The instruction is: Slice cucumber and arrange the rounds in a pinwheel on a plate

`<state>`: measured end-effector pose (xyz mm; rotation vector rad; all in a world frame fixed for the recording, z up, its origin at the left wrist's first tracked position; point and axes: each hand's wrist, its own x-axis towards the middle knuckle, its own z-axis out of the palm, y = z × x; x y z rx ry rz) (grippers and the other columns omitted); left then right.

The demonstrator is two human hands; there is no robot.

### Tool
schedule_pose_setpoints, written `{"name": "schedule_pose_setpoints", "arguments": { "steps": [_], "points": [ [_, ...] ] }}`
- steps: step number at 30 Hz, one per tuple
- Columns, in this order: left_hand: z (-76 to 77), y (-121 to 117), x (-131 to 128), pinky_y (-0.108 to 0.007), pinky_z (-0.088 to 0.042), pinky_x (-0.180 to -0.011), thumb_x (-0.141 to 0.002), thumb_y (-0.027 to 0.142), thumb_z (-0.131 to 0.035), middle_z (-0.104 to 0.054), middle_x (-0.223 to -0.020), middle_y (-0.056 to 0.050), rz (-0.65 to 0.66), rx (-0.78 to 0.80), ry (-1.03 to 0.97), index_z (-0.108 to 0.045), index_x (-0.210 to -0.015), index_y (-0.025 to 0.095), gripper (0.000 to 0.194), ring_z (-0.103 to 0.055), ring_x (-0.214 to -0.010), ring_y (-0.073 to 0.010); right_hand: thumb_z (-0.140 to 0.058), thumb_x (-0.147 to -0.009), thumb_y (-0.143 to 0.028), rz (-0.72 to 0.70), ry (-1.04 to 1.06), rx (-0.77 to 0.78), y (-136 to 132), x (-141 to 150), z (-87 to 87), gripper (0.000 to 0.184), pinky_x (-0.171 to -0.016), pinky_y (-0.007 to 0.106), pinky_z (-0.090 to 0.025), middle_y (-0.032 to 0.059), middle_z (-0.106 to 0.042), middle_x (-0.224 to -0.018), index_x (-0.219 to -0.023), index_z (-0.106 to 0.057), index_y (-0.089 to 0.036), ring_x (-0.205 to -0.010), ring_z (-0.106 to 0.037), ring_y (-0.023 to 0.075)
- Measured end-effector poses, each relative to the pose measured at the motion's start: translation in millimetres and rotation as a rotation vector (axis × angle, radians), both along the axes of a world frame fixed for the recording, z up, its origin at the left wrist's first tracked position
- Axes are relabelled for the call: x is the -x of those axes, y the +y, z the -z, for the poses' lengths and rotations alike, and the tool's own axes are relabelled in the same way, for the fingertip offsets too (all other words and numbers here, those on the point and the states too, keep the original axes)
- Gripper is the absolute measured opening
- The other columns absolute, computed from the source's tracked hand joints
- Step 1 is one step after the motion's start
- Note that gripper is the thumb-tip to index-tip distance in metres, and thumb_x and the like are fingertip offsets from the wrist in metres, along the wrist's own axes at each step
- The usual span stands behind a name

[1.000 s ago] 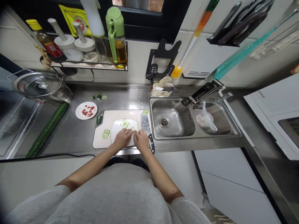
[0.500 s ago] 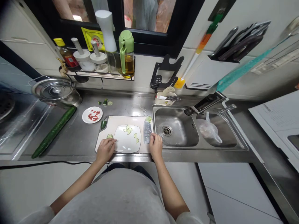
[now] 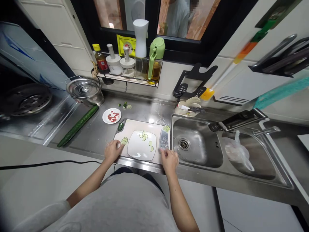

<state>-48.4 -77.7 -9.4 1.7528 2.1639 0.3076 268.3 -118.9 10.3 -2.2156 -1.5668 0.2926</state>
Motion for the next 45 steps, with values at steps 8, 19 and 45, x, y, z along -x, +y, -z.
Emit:
{"name": "schedule_pose_setpoints", "arguments": {
  "steps": [8,19,45],
  "points": [
    [5.7,4,-1,-0.032,-0.040,-0.077,-0.082,0.036,-0.058,-0.065,-0.096,-0.005,-0.002,-0.015,-0.055,-0.063,-0.089,0.023,0.015,-0.055,-0.094,-0.0225,-0.037,-0.091,-0.042,-0.130,0.020,-0.104,4,5,3.9,0.037,-0.080,0.036,-0.037,0.0095,-0.065,-0.082,-0.079,-0.064,-0.018,-0.083,-0.049,0.0239],
    [-0.8,9,-10,-0.024,-0.040,-0.070,-0.071,0.025,-0.062,-0.060,-0.076,0.001,-0.103,-0.127,-0.760,-0.060,-0.083,0.019,0.013,-0.051,-0.069,-0.0117,-0.043,-0.087,-0.041,-0.221,0.285,-0.039,12,38,-12.4,0.031,-0.072,0.033,-0.042,0.0071,-0.064,-0.081,-0.094,-0.063,-0.018,-0.078,-0.055,0.0211],
    [-88.6,7,-65,-0.017,-0.020,-0.043,-0.072,0.060,-0.063,-0.060,-0.068,0.001,-0.299,0.717,-1.624,-0.055,-0.099,0.021,0.048,-0.047,-0.050,-0.0067,-0.058,-0.082,-0.035,-0.485,0.836,-0.048,49,84,-74.8,0.015,-0.071,0.029,-0.044,0.0046,-0.065,-0.094,-0.082,-0.063,-0.021,-0.095,-0.056,0.0192]
  ]
}}
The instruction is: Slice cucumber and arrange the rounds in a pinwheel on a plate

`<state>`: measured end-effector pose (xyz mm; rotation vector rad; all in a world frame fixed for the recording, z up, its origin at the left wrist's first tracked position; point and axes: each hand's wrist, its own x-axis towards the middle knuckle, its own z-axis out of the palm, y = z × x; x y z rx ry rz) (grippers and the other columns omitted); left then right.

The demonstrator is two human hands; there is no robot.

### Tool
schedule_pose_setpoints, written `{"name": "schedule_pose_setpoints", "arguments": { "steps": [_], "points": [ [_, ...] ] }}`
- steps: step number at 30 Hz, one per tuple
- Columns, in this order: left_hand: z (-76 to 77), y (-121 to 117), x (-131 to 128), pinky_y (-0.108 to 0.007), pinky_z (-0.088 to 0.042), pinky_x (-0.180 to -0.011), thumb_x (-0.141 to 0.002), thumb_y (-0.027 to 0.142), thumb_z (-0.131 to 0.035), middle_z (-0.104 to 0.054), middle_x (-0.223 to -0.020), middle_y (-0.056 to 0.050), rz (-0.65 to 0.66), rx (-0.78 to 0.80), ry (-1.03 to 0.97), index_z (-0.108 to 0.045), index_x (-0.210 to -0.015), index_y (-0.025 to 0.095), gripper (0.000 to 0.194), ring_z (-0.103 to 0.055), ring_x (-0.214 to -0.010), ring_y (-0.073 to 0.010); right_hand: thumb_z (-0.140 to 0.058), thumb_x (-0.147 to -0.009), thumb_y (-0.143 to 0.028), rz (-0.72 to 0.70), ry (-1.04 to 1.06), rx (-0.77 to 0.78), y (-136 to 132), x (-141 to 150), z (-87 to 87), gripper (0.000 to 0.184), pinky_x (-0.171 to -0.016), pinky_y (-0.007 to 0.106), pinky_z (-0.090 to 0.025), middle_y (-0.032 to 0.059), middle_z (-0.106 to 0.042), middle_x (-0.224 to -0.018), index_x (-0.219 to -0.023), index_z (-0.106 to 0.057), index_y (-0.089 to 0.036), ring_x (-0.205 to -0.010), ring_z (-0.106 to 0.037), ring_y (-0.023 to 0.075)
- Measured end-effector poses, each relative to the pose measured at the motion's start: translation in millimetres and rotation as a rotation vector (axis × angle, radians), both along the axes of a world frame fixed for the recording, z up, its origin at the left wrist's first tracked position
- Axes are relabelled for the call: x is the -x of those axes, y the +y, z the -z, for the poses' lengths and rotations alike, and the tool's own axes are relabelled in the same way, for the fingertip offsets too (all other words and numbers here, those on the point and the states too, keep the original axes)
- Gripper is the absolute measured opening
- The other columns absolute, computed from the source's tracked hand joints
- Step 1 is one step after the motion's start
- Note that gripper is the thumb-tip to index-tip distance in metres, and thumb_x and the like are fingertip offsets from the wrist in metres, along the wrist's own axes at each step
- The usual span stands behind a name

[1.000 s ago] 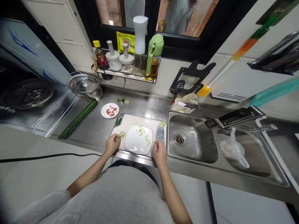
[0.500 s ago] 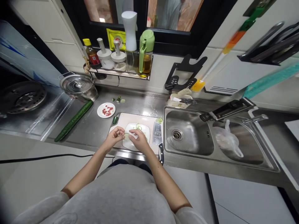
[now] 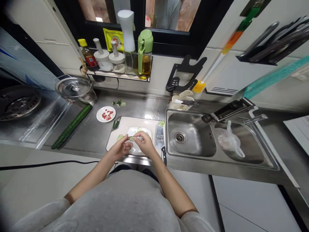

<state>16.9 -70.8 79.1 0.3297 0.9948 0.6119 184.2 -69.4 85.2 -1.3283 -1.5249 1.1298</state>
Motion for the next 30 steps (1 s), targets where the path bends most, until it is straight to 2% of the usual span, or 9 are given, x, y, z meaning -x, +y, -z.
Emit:
{"name": "schedule_pose_setpoints", "arguments": {
  "steps": [5,11,15,18,22,26,30],
  "points": [
    [-4.4,2,-3,-0.017,-0.025,-0.043,-0.072,0.054,-0.067,-0.060,-0.070,0.000,0.015,0.057,-0.118,-0.057,-0.094,0.021,0.041,-0.050,-0.052,-0.0074,-0.059,-0.082,-0.035,-0.009,-0.005,-0.048,-2,-2,-1.0,0.014,-0.071,0.029,-0.044,0.0046,-0.065,-0.094,-0.083,-0.065,-0.022,-0.095,-0.056,0.0195],
    [-2.9,5,-4,-0.017,-0.024,-0.042,-0.073,0.043,-0.068,-0.060,-0.071,0.000,0.004,0.050,-0.135,-0.059,-0.097,0.020,0.035,-0.051,-0.053,-0.0068,-0.059,-0.083,-0.032,-0.043,-0.021,-0.084,-3,-3,-2.9,0.012,-0.072,0.029,-0.043,0.0043,-0.067,-0.095,-0.085,-0.067,-0.023,-0.097,-0.056,0.0193],
    [-2.8,6,-3,-0.016,-0.024,-0.043,-0.069,0.035,-0.073,-0.059,-0.074,0.001,0.002,0.017,-0.114,-0.060,-0.106,0.021,0.042,-0.050,-0.053,-0.0048,-0.060,-0.083,-0.035,-0.038,-0.041,-0.095,-3,-3,1.2,0.014,-0.071,0.029,-0.043,0.0049,-0.066,-0.095,-0.084,-0.067,-0.023,-0.095,-0.056,0.0195],
    [-3.1,7,-2,-0.015,-0.023,-0.044,-0.064,0.030,-0.078,-0.056,-0.074,0.003,-0.009,-0.077,-0.072,-0.058,-0.114,0.023,0.054,-0.045,-0.052,-0.0025,-0.060,-0.082,-0.035,-0.022,-0.036,-0.083,-3,-4,5.7,0.014,-0.072,0.030,-0.043,0.0050,-0.066,-0.094,-0.081,-0.066,-0.022,-0.095,-0.056,0.0195],
    [-3.4,7,-1,-0.016,-0.024,-0.046,-0.060,0.031,-0.081,-0.054,-0.071,0.005,-0.017,-0.289,0.046,-0.056,-0.117,0.022,0.063,-0.040,-0.051,-0.0018,-0.061,-0.080,-0.036,0.000,-0.001,-0.016,-3,-6,10.1,0.015,-0.071,0.030,-0.043,0.0052,-0.065,-0.094,-0.077,-0.064,-0.021,-0.094,-0.056,0.0197],
    [-4.2,9,-3,-0.020,-0.036,-0.062,-0.061,0.034,-0.080,-0.057,-0.071,0.004,-0.059,-0.542,0.168,-0.059,-0.112,0.017,0.057,-0.049,-0.063,-0.0061,-0.060,-0.079,-0.040,0.003,0.040,0.049,-2,-7,11.2,0.021,-0.070,0.029,-0.043,0.0052,-0.065,-0.093,-0.073,-0.062,-0.020,-0.092,-0.056,0.0190],
    [-4.0,9,-5,-0.021,-0.036,-0.066,-0.065,0.033,-0.077,-0.057,-0.071,0.003,-0.077,-0.674,0.250,-0.060,-0.110,0.017,0.051,-0.048,-0.065,-0.0071,-0.061,-0.079,-0.042,0.008,0.080,0.084,-1,-7,10.2,0.024,-0.072,0.029,-0.042,0.0049,-0.065,-0.091,-0.070,-0.060,-0.020,-0.091,-0.057,0.0187]
  ]
}}
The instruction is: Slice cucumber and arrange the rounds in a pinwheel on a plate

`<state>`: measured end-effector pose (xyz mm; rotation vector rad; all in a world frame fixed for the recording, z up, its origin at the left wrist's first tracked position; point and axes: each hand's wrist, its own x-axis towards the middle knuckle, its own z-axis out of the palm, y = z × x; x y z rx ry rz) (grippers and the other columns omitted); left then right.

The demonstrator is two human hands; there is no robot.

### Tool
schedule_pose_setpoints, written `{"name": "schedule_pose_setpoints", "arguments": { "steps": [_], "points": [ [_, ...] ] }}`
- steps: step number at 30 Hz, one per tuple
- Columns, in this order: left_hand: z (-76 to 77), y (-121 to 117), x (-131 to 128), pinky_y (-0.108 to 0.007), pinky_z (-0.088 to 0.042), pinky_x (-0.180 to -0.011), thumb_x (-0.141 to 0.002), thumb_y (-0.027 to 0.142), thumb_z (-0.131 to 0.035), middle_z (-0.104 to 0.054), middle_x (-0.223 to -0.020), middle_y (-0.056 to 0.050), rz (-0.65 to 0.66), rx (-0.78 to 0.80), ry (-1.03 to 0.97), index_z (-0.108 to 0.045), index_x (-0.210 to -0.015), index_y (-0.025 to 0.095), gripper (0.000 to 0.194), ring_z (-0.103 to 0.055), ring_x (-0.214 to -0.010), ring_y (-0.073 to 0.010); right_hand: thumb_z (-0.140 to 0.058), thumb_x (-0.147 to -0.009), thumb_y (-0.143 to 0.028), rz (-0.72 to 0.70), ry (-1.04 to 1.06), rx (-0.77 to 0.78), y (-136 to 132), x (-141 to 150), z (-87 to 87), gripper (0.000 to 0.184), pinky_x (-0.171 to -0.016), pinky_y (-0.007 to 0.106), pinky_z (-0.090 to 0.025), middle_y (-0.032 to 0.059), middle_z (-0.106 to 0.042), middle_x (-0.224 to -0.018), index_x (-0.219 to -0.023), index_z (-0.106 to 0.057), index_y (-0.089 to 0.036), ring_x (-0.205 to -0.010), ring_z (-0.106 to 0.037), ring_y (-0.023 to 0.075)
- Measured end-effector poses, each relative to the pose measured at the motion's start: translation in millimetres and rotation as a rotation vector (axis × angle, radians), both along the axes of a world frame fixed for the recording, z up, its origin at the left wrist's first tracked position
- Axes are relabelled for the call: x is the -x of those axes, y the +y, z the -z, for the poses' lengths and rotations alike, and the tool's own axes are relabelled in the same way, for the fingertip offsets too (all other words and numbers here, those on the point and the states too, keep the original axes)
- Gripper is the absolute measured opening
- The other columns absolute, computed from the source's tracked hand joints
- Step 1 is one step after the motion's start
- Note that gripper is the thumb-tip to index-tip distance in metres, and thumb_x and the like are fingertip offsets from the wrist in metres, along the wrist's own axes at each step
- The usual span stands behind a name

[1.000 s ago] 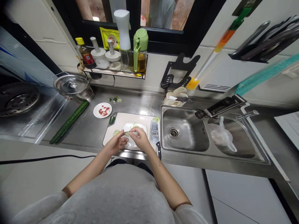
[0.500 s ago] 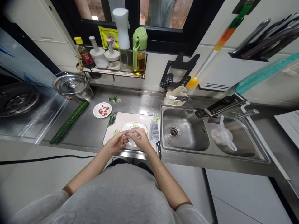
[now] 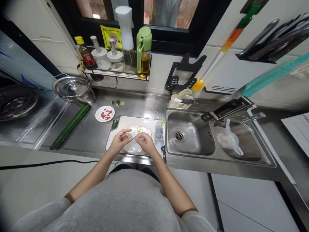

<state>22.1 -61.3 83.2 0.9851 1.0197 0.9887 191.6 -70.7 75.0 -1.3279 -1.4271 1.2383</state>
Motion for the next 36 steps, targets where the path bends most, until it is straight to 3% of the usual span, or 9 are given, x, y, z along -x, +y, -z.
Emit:
{"name": "schedule_pose_setpoints", "arguments": {
  "steps": [5,13,20,29,36],
  "points": [
    [1.3,-1,0,-0.021,-0.035,-0.065,-0.068,0.034,-0.075,-0.057,-0.072,0.003,0.008,-0.047,0.047,-0.058,-0.111,0.018,0.050,-0.047,-0.065,-0.0075,-0.062,-0.078,-0.043,-0.018,0.069,0.062,0,1,-3.9,0.024,-0.071,0.028,-0.042,0.0026,-0.064,-0.084,-0.073,-0.060,-0.020,-0.082,-0.057,0.0166],
    [-3.0,0,1,-0.022,-0.034,-0.064,-0.066,0.035,-0.076,-0.056,-0.070,0.004,0.054,-0.014,0.057,-0.057,-0.113,0.018,0.053,-0.045,-0.062,-0.0076,-0.062,-0.080,-0.045,-0.107,0.006,0.058,1,-1,-8.8,0.025,-0.063,0.026,-0.040,0.0004,-0.062,-0.077,-0.078,-0.063,-0.020,-0.069,-0.053,0.0132],
    [-1.8,-1,0,-0.021,-0.033,-0.062,-0.066,0.035,-0.075,-0.057,-0.071,0.003,0.022,-0.021,0.080,-0.057,-0.113,0.019,0.053,-0.044,-0.061,-0.0078,-0.062,-0.078,-0.046,-0.069,0.031,0.105,2,3,-4.1,0.027,-0.062,0.026,-0.043,-0.0006,-0.061,-0.067,-0.073,-0.061,-0.019,-0.064,-0.053,0.0129],
    [3.2,-4,1,-0.022,-0.036,-0.066,-0.073,0.030,-0.069,-0.056,-0.077,0.001,-0.031,-0.167,0.249,-0.059,-0.113,0.021,0.042,-0.045,-0.066,-0.0106,-0.062,-0.075,-0.040,-0.009,0.043,0.164,3,8,-2.8,0.022,-0.057,0.025,-0.043,-0.0015,-0.058,-0.060,-0.069,-0.060,-0.019,-0.058,-0.053,0.0121],
    [6.2,-9,-2,-0.027,-0.038,-0.077,-0.072,0.024,-0.067,-0.059,-0.076,-0.001,-0.093,-0.265,0.410,-0.067,-0.105,0.025,0.033,-0.047,-0.072,-0.0153,-0.061,-0.075,-0.041,0.006,-0.003,0.193,3,6,7.5,0.024,-0.053,0.024,-0.042,-0.0026,-0.056,-0.054,-0.069,-0.059,-0.019,-0.053,-0.053,0.0121]
  ]
}}
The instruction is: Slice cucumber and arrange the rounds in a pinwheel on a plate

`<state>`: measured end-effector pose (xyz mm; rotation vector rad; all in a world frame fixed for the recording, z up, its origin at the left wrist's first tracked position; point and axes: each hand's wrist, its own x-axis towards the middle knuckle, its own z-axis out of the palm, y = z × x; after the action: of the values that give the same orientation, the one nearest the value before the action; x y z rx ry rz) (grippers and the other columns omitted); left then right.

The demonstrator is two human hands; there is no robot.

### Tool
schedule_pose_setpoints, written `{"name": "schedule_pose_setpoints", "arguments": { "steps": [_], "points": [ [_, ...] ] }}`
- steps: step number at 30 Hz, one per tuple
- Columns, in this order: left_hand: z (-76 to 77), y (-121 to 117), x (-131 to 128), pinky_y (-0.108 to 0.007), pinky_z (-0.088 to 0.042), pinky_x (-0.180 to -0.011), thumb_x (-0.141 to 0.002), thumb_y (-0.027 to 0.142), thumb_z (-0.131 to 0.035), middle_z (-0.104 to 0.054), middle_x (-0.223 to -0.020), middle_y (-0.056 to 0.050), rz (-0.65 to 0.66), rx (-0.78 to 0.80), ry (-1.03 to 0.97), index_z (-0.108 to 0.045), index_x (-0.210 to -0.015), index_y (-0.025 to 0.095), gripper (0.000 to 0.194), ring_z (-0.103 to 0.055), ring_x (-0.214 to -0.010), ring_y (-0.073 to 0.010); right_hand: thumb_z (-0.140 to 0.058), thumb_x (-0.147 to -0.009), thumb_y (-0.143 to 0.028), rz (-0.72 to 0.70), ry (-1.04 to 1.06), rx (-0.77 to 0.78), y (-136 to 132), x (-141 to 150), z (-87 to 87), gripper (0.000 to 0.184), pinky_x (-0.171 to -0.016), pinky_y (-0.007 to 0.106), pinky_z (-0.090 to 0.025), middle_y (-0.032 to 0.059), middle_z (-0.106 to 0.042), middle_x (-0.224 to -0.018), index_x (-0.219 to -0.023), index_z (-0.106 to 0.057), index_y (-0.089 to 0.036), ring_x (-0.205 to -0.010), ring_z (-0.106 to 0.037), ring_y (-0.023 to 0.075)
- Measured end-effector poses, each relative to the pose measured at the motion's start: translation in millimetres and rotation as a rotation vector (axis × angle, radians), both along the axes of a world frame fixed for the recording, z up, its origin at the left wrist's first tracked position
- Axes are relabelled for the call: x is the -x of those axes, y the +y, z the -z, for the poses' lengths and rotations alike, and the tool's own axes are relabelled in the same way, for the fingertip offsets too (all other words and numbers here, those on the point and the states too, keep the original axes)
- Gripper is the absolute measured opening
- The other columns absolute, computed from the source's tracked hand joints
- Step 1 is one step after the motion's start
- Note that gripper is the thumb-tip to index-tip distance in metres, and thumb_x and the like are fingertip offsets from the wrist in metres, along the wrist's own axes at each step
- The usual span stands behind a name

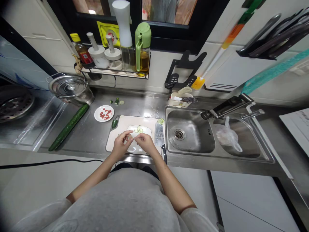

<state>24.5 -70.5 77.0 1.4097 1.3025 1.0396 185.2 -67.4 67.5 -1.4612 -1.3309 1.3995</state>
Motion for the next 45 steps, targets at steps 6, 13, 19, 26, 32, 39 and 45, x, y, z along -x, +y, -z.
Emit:
{"name": "schedule_pose_setpoints", "arguments": {
  "steps": [6,13,19,26,32,39,45],
  "points": [
    [17.3,6,-10,-0.023,-0.037,-0.065,-0.070,0.025,-0.068,-0.057,-0.074,0.001,-0.020,0.097,-0.055,-0.066,-0.102,0.023,0.032,-0.047,-0.066,-0.0117,-0.066,-0.071,-0.044,0.007,-0.120,0.027,8,-14,5.7,0.027,-0.045,0.022,-0.037,-0.0043,-0.054,-0.052,-0.068,-0.055,-0.020,-0.045,-0.048,0.0100],
    [24.7,29,-34,-0.023,-0.040,-0.066,-0.067,0.028,-0.071,-0.059,-0.075,0.001,-0.016,0.191,-0.198,-0.067,-0.091,0.019,0.026,-0.046,-0.063,-0.0094,-0.063,-0.073,-0.040,-0.035,-0.116,-0.009,30,-44,1.2,0.022,-0.046,0.021,-0.039,-0.0041,-0.056,-0.057,-0.075,-0.056,-0.019,-0.047,-0.050,0.0094],
    [47.3,33,-44,-0.024,-0.039,-0.062,-0.067,0.028,-0.070,-0.061,-0.069,0.001,0.031,0.234,0.050,-0.070,-0.084,0.021,0.018,-0.049,-0.060,-0.0107,-0.062,-0.075,-0.031,-0.071,-0.297,-0.005,32,-58,24.0,0.014,-0.049,0.021,-0.036,-0.0045,-0.054,-0.052,-0.070,-0.059,-0.018,-0.048,-0.049,0.0097],
    [73.4,30,-55,-0.023,-0.040,-0.064,-0.072,0.028,-0.066,-0.070,-0.079,0.000,0.197,0.320,0.419,-0.069,-0.082,0.022,0.012,-0.060,-0.073,-0.0139,-0.066,-0.075,-0.025,-0.149,-0.753,0.103,29,-57,41.4,0.010,-0.057,0.020,-0.033,-0.0014,-0.063,-0.067,-0.072,-0.061,-0.017,-0.063,-0.053,0.0099],
    [76.7,33,-63,-0.022,-0.040,-0.063,-0.076,0.030,-0.062,-0.071,-0.084,0.001,0.258,0.332,0.587,-0.068,-0.086,0.024,0.013,-0.061,-0.077,-0.0139,-0.063,-0.080,-0.028,-0.194,-0.955,0.155,28,-53,41.0,0.010,-0.059,0.021,-0.031,0.0024,-0.066,-0.080,-0.080,-0.063,-0.018,-0.074,-0.056,0.0132],
    [78.3,35,-66,-0.024,-0.040,-0.063,-0.078,0.030,-0.059,-0.070,-0.085,0.001,0.300,0.292,0.664,-0.067,-0.089,0.024,0.015,-0.061,-0.079,-0.0151,-0.060,-0.083,-0.031,-0.219,-1.042,0.196,28,-52,43.1,0.014,-0.062,0.023,-0.033,0.0053,-0.067,-0.090,-0.089,-0.064,-0.019,-0.082,-0.059,0.0161],
    [79.4,36,-67,-0.024,-0.041,-0.065,-0.078,0.028,-0.058,-0.070,-0.085,0.000,0.313,0.283,0.708,-0.067,-0.090,0.024,0.016,-0.061,-0.080,-0.0156,-0.057,-0.085,-0.033,-0.239,-1.072,0.191,28,-51,43.6,0.016,-0.065,0.024,-0.036,0.0066,-0.068,-0.094,-0.093,-0.063,-0.021,-0.086,-0.060,0.0183]
  ]
}}
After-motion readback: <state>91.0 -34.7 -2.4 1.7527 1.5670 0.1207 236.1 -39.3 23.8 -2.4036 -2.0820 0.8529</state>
